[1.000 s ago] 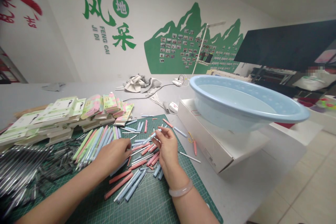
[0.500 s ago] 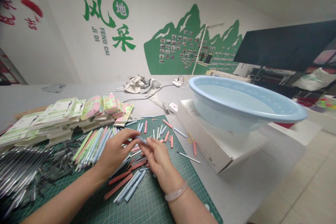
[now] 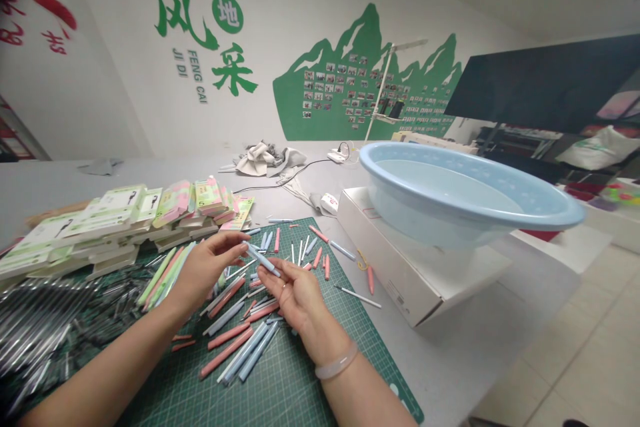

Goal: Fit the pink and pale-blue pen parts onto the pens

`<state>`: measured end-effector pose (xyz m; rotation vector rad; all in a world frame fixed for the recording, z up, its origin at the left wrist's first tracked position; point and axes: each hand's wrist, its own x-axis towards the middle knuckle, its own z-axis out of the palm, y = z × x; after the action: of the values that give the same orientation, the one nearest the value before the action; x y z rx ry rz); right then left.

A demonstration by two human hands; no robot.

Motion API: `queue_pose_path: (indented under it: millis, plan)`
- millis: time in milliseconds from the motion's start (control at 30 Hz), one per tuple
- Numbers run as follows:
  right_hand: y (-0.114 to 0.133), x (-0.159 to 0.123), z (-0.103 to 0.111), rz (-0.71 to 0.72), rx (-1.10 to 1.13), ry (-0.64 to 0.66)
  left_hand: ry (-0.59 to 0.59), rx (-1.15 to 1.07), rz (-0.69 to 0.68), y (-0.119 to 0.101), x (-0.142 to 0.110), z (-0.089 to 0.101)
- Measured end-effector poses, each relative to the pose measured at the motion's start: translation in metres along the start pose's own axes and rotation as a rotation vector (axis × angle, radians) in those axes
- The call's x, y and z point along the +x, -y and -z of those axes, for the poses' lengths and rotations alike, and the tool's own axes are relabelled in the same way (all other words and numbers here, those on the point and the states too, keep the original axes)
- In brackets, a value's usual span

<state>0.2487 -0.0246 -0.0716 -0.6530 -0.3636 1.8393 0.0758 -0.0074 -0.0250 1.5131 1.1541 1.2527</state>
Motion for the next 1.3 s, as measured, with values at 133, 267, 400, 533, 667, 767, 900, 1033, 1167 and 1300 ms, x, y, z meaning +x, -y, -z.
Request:
queue_pose_path:
  millis: [133, 267, 400, 533, 667, 767, 900, 1033, 1167, 1300]
  plan:
    - [0.001, -0.002, -0.003, -0.006, 0.003, -0.023, -0.034, -0.044, 0.066, 0.006, 0.005, 0.004]
    - [0.000, -0.002, -0.003, -0.027, 0.017, -0.026, -0.054, -0.029, 0.032, 0.007, 0.007, 0.005]
    - [-0.001, -0.001, -0.002, -0.034, 0.009, -0.009, -0.054, -0.003, 0.012, 0.005, 0.007, 0.006]
    - [-0.002, -0.001, -0.002, -0.030, -0.003, -0.002, -0.058, -0.008, 0.021, 0.005, 0.008, 0.007]
    - [-0.002, -0.002, -0.002, -0.022, 0.000, 0.015, -0.059, -0.010, 0.031, 0.006, 0.008, 0.007]
    - [-0.002, -0.003, -0.002, -0.026, -0.007, 0.010, -0.064, -0.019, 0.026, 0.004, 0.007, 0.007]
    - [-0.001, -0.003, -0.002, -0.035, -0.021, 0.008, -0.109, -0.073, 0.042, 0.001, 0.009, 0.012]
    - [0.001, -0.003, -0.003, -0.029, -0.030, -0.002, -0.208, -0.173, 0.051, 0.002, 0.015, 0.022]
    - [0.001, -0.004, -0.003, 0.016, -0.105, -0.028, -0.241, -0.170, 0.075, 0.001, 0.016, 0.024]
    - [0.001, -0.007, -0.006, 0.068, -0.212, -0.034, -0.036, 0.110, 0.090, 0.001, 0.009, 0.013]
